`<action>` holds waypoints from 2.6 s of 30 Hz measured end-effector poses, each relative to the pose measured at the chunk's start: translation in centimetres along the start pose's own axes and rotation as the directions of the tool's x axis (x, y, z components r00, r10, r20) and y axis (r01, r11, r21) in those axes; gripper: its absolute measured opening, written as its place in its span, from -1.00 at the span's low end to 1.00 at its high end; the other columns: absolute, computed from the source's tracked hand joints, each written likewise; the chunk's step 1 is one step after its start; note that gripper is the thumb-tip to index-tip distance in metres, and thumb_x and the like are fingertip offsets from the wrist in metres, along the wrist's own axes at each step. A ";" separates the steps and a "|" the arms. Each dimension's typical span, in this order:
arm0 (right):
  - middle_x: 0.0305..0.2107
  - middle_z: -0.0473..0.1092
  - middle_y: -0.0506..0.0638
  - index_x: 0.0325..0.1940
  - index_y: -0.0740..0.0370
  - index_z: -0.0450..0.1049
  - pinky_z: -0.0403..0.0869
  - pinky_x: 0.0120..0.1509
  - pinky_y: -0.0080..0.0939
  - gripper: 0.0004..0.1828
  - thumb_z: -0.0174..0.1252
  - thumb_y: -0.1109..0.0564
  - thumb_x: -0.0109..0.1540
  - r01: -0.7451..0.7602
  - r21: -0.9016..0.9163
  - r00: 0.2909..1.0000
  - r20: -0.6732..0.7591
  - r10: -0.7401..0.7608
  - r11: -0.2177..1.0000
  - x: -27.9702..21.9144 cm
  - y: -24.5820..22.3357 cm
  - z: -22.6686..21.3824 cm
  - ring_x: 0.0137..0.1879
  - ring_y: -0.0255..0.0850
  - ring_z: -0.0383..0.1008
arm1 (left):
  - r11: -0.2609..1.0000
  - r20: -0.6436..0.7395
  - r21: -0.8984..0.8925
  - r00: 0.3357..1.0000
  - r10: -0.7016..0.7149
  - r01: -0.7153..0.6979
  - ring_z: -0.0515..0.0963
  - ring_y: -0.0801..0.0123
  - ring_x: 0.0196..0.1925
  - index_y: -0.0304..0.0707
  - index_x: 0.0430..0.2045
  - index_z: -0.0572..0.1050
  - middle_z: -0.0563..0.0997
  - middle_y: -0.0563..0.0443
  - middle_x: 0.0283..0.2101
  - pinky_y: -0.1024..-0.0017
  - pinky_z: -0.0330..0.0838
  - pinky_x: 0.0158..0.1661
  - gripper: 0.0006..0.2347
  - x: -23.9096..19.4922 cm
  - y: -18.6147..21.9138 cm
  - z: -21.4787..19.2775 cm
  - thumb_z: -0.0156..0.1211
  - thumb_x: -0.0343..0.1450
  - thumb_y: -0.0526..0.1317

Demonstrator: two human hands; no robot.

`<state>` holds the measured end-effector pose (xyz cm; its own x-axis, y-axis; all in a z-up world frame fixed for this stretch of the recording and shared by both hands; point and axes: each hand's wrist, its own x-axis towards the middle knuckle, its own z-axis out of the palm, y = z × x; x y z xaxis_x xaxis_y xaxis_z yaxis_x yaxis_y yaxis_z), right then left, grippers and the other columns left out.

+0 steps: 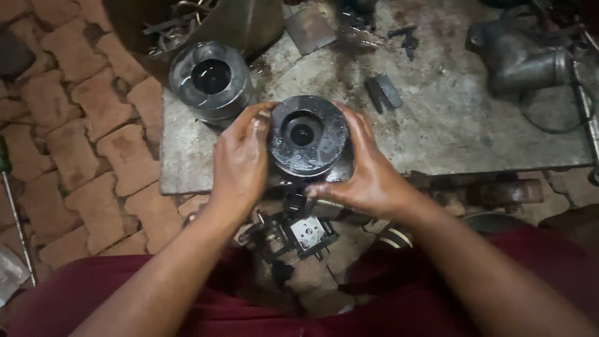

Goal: The person cleans a piston by hand, wiping it and moving it across a workbench.

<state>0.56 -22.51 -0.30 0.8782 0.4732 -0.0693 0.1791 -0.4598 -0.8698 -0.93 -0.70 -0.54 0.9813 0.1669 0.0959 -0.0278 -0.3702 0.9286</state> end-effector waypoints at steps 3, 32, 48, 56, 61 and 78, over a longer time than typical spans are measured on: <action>0.47 -0.11 0.28 0.59 0.17 -0.27 0.05 0.62 0.23 0.42 0.58 -0.12 -0.05 0.016 0.054 0.999 -0.042 -0.013 0.998 -0.1 -0.8 0.5 0.60 0.22 -0.10 | 1.000 0.031 -0.017 0.999 -0.014 0.015 0.66 0.31 -0.06 -0.37 -0.02 0.56 0.71 -0.17 -0.15 0.38 0.48 -0.01 -0.60 0.2 -0.7 -0.3 -0.09 0.58 0.01; 0.29 0.11 0.30 0.51 0.19 -0.10 0.27 0.46 0.17 0.17 0.50 -0.06 0.05 0.030 -0.254 0.980 -0.183 -0.078 0.967 -2.4 -1.9 0.4 0.43 0.21 0.20 | 0.854 0.540 0.230 0.791 0.288 -0.467 0.31 -0.25 0.41 -0.26 0.48 -0.07 0.24 -0.45 0.44 0.02 0.20 0.34 -0.08 0.8 1.7 -1.9 0.42 0.27 -0.06; 0.31 0.23 0.25 0.46 0.18 0.01 0.34 0.48 0.12 0.15 0.54 -0.04 -0.03 0.365 -0.348 0.912 -0.055 -0.407 0.863 -1.2 1.0 -2.7 0.42 0.18 0.32 | 0.831 0.439 0.270 0.831 0.343 -0.486 0.43 -0.26 0.25 -0.19 0.31 0.15 0.39 -0.37 0.24 -0.03 0.38 0.17 -0.13 0.0 2.0 -1.5 0.58 0.15 0.01; 0.38 0.12 0.31 0.50 0.22 -0.05 0.30 0.51 0.14 0.18 0.53 -0.06 0.00 0.346 -0.384 0.931 0.025 -0.364 0.856 -1.3 0.7 -3.1 0.47 0.26 0.22 | 0.876 0.472 0.197 0.826 0.309 -0.441 0.44 -0.13 0.24 -0.33 0.41 0.06 0.40 -0.34 0.21 0.10 0.40 0.23 -0.05 0.0 1.9 -1.6 0.54 0.15 -0.02; 0.38 0.08 0.33 0.50 0.18 -0.06 0.21 0.57 0.25 0.17 0.50 -0.12 0.02 0.341 -0.409 0.930 0.012 -0.369 0.847 -1.7 0.3 -2.5 0.54 0.31 0.08 | 0.782 0.464 0.150 0.741 0.484 -0.605 0.43 -0.15 0.30 -0.38 0.40 0.07 0.43 -0.36 0.25 0.10 0.36 0.29 -0.08 0.5 1.6 -1.7 0.54 0.20 -0.03; 0.26 0.25 0.34 0.44 0.36 0.09 0.36 0.45 0.11 -0.09 0.42 0.04 0.15 0.120 -0.462 0.903 -0.317 -0.289 0.879 -4.5 -0.7 1.4 0.38 0.25 0.33 | 0.862 0.371 0.251 0.866 0.335 -0.441 0.57 -0.23 0.12 -0.28 0.32 0.13 0.42 -0.36 0.30 0.05 0.53 0.09 -0.12 -1.5 2.2 0.1 0.53 0.17 0.07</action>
<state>-4.10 -23.28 -0.04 0.8819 0.3226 0.3437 0.4673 -0.6947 -0.5468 -2.45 -1.80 1.30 0.9112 -0.3185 0.2614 -0.4090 -0.6218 0.6680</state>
